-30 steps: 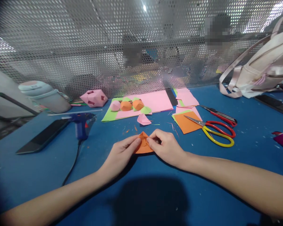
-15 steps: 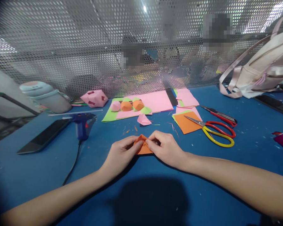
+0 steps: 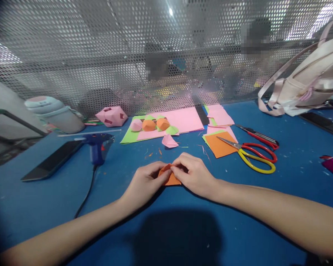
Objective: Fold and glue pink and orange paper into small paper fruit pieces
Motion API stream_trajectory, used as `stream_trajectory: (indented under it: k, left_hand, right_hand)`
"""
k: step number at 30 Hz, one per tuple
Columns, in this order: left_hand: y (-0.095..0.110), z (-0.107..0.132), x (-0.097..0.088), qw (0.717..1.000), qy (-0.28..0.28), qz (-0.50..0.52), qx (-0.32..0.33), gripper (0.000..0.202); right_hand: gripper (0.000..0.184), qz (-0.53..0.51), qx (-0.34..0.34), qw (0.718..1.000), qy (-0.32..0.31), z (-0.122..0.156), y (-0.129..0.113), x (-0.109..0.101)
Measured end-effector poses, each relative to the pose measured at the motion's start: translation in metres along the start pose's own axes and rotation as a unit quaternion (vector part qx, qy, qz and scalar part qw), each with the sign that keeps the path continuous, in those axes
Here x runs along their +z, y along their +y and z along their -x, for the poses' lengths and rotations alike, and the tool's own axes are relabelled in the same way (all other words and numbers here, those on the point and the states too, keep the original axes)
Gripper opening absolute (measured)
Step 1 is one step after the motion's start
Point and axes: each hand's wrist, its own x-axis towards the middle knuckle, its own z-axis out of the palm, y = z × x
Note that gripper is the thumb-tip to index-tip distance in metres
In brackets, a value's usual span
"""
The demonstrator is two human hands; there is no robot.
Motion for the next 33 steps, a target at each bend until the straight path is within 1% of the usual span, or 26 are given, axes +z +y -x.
stream_trajectory:
  k: [8,14,17,19,23,27,31,33]
  left_hand:
    - [0.0023,0.0006,0.0004,1.0,-0.023,-0.006,0.012,0.016]
    - [0.004,0.0006,0.0,0.998,-0.064,0.01,-0.012,0.013]
    - [0.0045,-0.0002,-0.0002,0.996,-0.084,0.017,-0.029,0.014]
    - [0.0048,-0.0008,-0.0001,0.995,-0.091,0.025,-0.042,0.013]
    - [0.0045,-0.001,0.0004,0.991,-0.105,0.056,-0.061,0.01]
    - [0.0044,-0.0008,0.0004,0.989,-0.11,0.06,-0.076,0.015]
    - [0.0045,-0.0019,0.0003,0.989,-0.121,0.066,-0.063,0.016]
    - [0.0038,-0.0025,0.0006,0.988,-0.122,0.069,-0.058,0.016]
  right_hand:
    - [0.012,-0.016,-0.036,0.999,-0.004,0.0012,-0.0009,-0.0013]
    - [0.009,-0.042,-0.061,0.997,-0.008,0.0011,-0.0025,-0.0024]
    - [0.012,-0.052,-0.058,0.997,-0.016,0.0006,-0.0024,-0.0029]
    - [0.012,-0.047,-0.054,0.997,-0.02,0.0007,-0.0022,-0.0029]
    - [0.004,-0.026,-0.058,0.998,-0.026,0.0022,-0.0005,-0.0007]
    - [0.013,-0.009,-0.054,0.998,-0.007,0.0026,0.0022,0.0013]
    - [0.004,0.017,-0.076,0.997,-0.022,0.002,0.0029,0.0015]
    - [0.005,0.03,-0.085,0.996,-0.02,0.0025,0.0023,0.0017]
